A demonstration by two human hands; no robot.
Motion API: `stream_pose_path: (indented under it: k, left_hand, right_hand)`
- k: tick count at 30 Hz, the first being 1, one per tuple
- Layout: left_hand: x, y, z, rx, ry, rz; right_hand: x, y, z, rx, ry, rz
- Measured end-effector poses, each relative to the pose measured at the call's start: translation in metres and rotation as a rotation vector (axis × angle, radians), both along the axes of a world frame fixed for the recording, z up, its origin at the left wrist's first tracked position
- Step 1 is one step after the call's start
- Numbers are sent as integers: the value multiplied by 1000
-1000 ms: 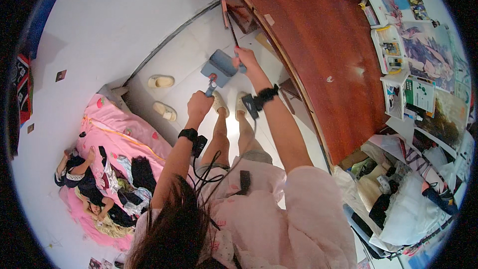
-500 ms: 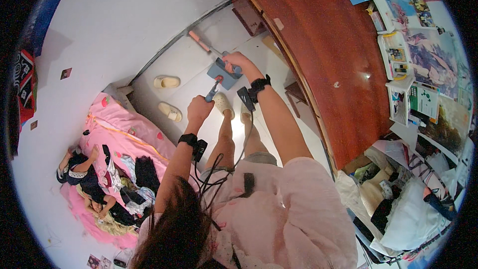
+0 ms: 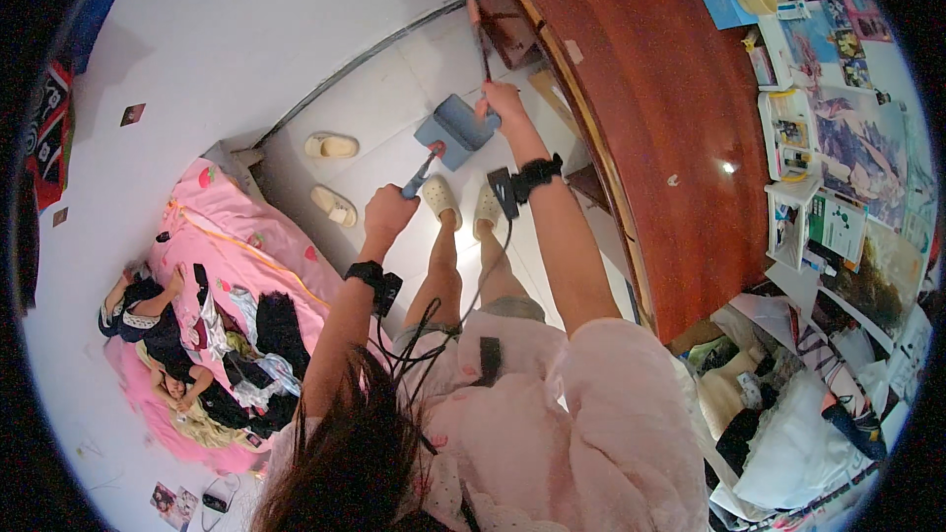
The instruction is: The person sweeps the tiled floor using a broom and a dustpan, gathering small debris and sweeping it into the pan.
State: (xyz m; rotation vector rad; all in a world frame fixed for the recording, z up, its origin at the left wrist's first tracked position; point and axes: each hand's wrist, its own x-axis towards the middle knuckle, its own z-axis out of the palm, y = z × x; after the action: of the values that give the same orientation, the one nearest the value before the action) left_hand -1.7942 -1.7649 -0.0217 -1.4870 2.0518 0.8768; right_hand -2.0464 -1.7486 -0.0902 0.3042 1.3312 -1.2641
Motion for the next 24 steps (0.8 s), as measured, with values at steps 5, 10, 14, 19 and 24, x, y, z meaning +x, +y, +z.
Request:
stream_pose_path:
  k: [5, 10, 14, 19, 24]
  left_hand:
    - [-6, 13, -4, 14, 46, 13]
    - [3, 13, -2, 21, -12, 14]
    - [7, 11, -1, 57, -12, 39]
    - [7, 17, -7, 25, 52, 26]
    - [8, 24, -2, 63, 2, 13]
  right_hand:
    - [-11, -36, -30, -120, 281, 273]
    - [23, -31, -28, -28, 391, 774]
    - [55, -6, -8, -34, 369, 911]
    - [104, -16, -2, -70, 561, 1238]
    - [147, -54, -2, -94, 777, 1384]
